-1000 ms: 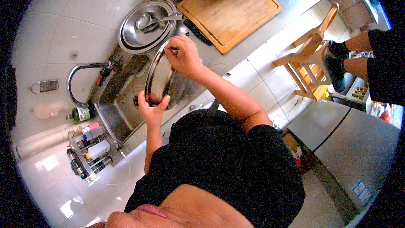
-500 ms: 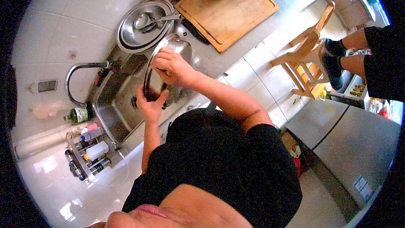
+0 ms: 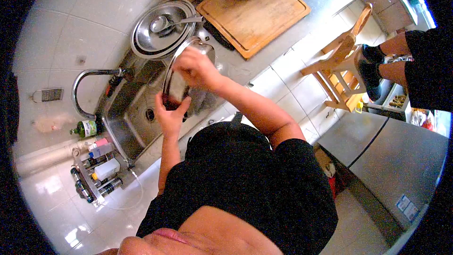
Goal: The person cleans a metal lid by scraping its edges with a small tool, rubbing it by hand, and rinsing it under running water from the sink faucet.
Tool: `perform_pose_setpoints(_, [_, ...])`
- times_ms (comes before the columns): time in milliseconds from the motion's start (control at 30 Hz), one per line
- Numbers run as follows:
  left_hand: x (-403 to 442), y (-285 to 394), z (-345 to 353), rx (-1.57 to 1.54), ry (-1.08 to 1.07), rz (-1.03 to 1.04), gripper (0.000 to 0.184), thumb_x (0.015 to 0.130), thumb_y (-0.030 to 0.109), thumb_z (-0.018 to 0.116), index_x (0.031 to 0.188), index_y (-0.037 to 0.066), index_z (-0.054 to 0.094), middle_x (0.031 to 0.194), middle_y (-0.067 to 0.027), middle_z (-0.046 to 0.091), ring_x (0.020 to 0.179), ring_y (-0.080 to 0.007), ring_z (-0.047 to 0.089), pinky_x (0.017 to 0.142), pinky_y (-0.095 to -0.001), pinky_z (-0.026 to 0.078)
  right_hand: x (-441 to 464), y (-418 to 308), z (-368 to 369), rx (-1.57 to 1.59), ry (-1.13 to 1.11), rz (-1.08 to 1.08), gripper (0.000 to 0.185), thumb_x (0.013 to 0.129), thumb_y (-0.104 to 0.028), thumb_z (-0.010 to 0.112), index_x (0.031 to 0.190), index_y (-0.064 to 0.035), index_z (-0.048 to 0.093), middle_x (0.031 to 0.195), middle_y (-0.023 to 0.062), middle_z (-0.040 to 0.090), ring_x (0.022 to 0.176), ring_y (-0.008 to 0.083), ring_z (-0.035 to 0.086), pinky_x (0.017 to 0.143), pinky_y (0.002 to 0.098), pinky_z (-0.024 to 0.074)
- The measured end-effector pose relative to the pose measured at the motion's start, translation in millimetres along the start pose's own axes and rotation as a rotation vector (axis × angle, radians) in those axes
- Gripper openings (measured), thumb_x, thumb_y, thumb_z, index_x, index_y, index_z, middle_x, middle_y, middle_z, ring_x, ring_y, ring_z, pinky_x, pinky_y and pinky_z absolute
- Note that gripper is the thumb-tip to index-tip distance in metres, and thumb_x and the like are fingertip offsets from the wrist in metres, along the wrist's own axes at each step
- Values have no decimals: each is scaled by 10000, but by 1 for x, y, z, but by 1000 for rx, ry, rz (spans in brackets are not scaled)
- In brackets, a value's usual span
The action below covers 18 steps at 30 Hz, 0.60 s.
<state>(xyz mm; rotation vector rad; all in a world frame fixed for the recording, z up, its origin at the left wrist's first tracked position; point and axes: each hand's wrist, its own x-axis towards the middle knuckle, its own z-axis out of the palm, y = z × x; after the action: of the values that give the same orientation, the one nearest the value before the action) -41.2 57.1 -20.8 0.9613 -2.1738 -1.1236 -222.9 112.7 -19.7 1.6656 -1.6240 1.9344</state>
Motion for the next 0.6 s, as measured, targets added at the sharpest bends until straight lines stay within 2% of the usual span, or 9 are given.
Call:
perform_pose_setpoints(67, [2, -3, 1, -33, 19, 33, 651, 627, 198, 865, 1122, -1, 492, 960, -68, 587, 825, -146, 552, 746, -291, 476, 4, -10, 4, 84, -21, -60, 122, 687, 63, 674, 760, -21, 625, 757, 81, 609, 750, 250, 572, 667, 323, 456])
perform_pose_setpoints(233, [2, 8, -2, -37, 4, 20, 612, 640, 197, 860, 1096, 8, 498, 952, -61, 586, 816, -143, 553, 739, -288, 475, -2, 18, -18, -47, 112, 296, 106, 700, 47, 675, 764, -28, 635, 772, 92, 620, 749, 256, 573, 688, 334, 460])
perform_pose_setpoints(300, [0, 2, 1, -91, 2, 30, 603, 645, 204, 859, 1088, 10, 500, 940, -57, 584, 813, -142, 554, 739, -288, 474, -3, 21, -21, -216, 89, 268, 108, 700, 38, 675, 773, -27, 628, 768, 96, 612, 753, 270, 574, 691, 341, 464])
perform_pose_setpoints(400, [2, 11, 6, -82, 80, 146, 561, 599, 226, 875, 1003, 16, 547, 682, 8, 553, 584, -91, 493, 550, -257, 429, -1, 13, -17, -187, 18, 201, 114, 699, 33, 675, 778, -23, 615, 769, 100, 602, 757, 283, 574, 693, 345, 465])
perform_pose_setpoints(500, [1, 13, 7, -211, 66, 18, 565, 602, 228, 875, 1011, 15, 549, 702, 0, 563, 577, -91, 492, 547, -257, 431, 5, -6, -18, -79, -119, -30, 113, 699, 33, 673, 771, -25, 608, 760, 101, 595, 748, 285, 571, 686, 352, 461])
perform_pose_setpoints(600, [4, 6, 7, -71, 91, 156, 573, 603, 235, 877, 1019, 12, 552, 724, -13, 577, 589, -90, 504, 558, -258, 441, -2, 12, -17, -88, -35, 103, 111, 697, 33, 672, 751, -27, 595, 752, 94, 592, 735, 283, 564, 674, 350, 455])
